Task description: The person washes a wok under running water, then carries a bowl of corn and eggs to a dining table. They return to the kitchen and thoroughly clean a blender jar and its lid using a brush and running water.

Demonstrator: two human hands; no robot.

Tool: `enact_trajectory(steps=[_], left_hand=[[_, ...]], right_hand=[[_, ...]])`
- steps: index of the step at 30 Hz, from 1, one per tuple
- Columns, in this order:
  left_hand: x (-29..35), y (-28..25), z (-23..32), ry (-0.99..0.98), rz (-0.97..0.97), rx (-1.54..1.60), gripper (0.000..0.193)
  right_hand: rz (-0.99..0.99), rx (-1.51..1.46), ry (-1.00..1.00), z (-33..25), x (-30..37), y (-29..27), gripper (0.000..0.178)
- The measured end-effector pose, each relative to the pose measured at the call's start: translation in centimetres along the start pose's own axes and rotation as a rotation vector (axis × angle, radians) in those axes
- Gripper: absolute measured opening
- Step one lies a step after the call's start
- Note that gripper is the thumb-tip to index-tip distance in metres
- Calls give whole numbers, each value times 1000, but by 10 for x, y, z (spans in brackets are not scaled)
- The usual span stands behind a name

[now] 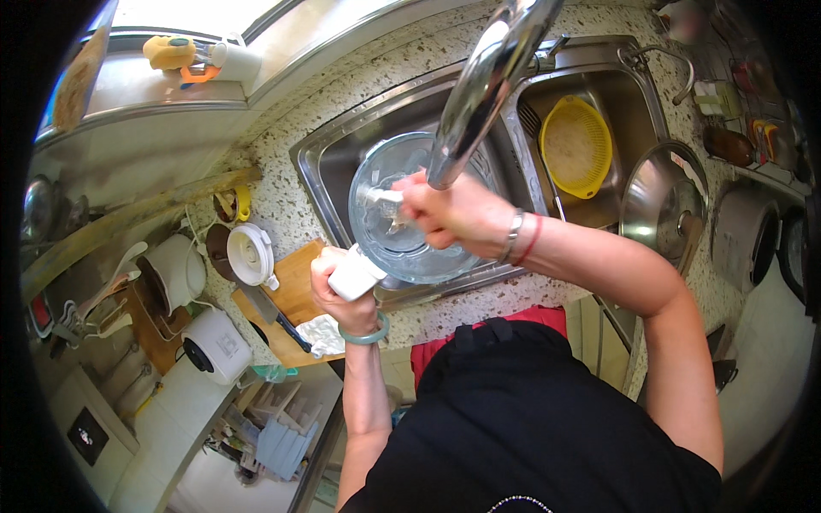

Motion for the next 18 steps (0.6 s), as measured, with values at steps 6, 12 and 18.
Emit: enact_trajectory(steps=[6, 12, 18], left_hand=[[0, -2, 1, 40, -25, -41, 26], [-1, -6, 6, 111, -83, -177, 25], [-17, 0, 30, 89, -197, -374, 24]], right_hand=[[-412, 936, -196, -3, 19, 34, 30], [-423, 1885, -263, -20, 39, 3, 30], [-114, 1869, -811, -37, 36, -10, 17]])
Point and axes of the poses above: each hand's wrist, its own x-axis away from the middle knuckle, its own y-axis out of the palm, z = x × y, the point moved 10 cm from there along -x, towards the middle knuckle, and after that the axes turned 15 degrees about -x, right-handed, at the moved point
